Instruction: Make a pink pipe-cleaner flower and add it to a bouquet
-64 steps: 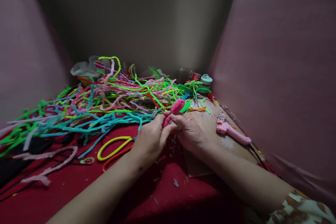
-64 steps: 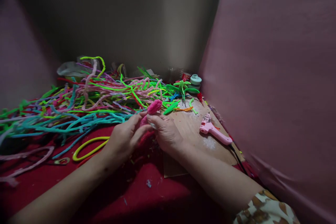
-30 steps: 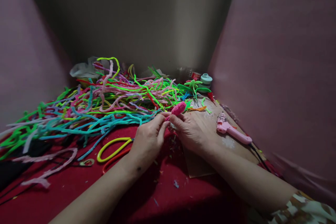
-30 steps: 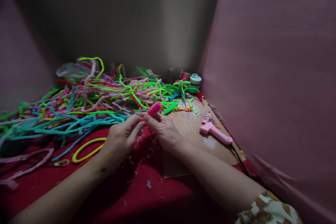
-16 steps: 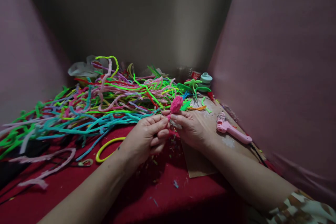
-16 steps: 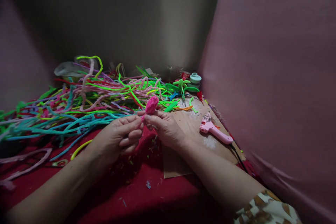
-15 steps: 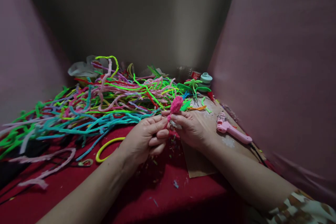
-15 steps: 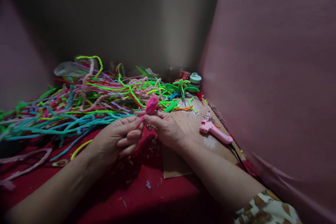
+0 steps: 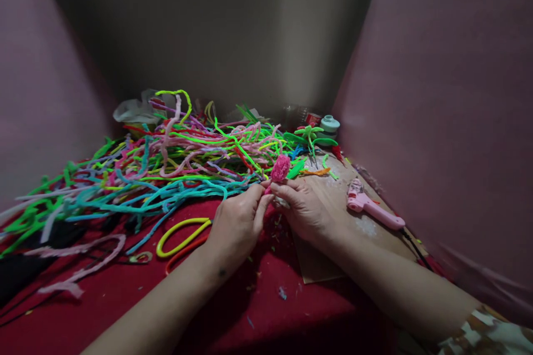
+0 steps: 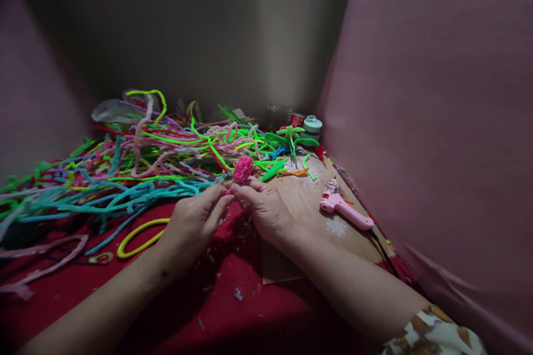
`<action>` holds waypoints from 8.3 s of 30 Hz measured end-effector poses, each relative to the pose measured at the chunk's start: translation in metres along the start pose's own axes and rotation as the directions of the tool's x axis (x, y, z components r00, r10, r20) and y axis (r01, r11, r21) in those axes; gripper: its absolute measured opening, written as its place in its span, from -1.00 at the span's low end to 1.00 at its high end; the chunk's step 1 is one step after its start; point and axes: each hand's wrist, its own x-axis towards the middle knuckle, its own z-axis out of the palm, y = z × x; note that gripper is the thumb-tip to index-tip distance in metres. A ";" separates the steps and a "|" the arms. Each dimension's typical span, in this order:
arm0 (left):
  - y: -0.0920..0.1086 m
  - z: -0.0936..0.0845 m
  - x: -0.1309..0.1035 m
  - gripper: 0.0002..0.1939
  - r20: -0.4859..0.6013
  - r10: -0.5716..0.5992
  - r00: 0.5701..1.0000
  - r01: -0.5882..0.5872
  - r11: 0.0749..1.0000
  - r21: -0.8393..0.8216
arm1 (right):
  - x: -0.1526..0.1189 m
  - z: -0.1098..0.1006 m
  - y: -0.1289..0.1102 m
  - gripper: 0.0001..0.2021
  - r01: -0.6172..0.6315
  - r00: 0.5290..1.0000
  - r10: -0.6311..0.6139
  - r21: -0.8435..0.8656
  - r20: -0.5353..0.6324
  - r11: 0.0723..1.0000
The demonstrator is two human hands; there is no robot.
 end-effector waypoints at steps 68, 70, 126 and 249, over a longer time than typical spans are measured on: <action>0.009 -0.017 0.007 -0.76 0.052 -0.183 0.982 0.189 0.963 -0.189 | -0.008 0.007 -0.021 -0.91 0.172 0.975 -0.214 -0.398 -0.063 0.901; 0.008 -0.016 0.007 -0.75 0.054 -0.160 0.986 0.168 0.969 -0.180 | -0.010 0.009 -0.022 -0.89 0.134 0.990 -0.140 -0.336 0.006 0.932; 0.017 -0.017 0.003 -0.68 0.324 -0.251 0.912 0.403 0.689 -0.602 | -0.005 -0.003 -0.014 -0.87 0.072 0.997 -0.079 -0.211 -0.022 0.975; 0.003 -0.012 0.008 -0.67 0.370 -0.288 0.883 0.428 0.816 -0.388 | 0.001 -0.001 -0.004 -0.89 -0.055 0.997 0.061 0.118 -0.052 0.992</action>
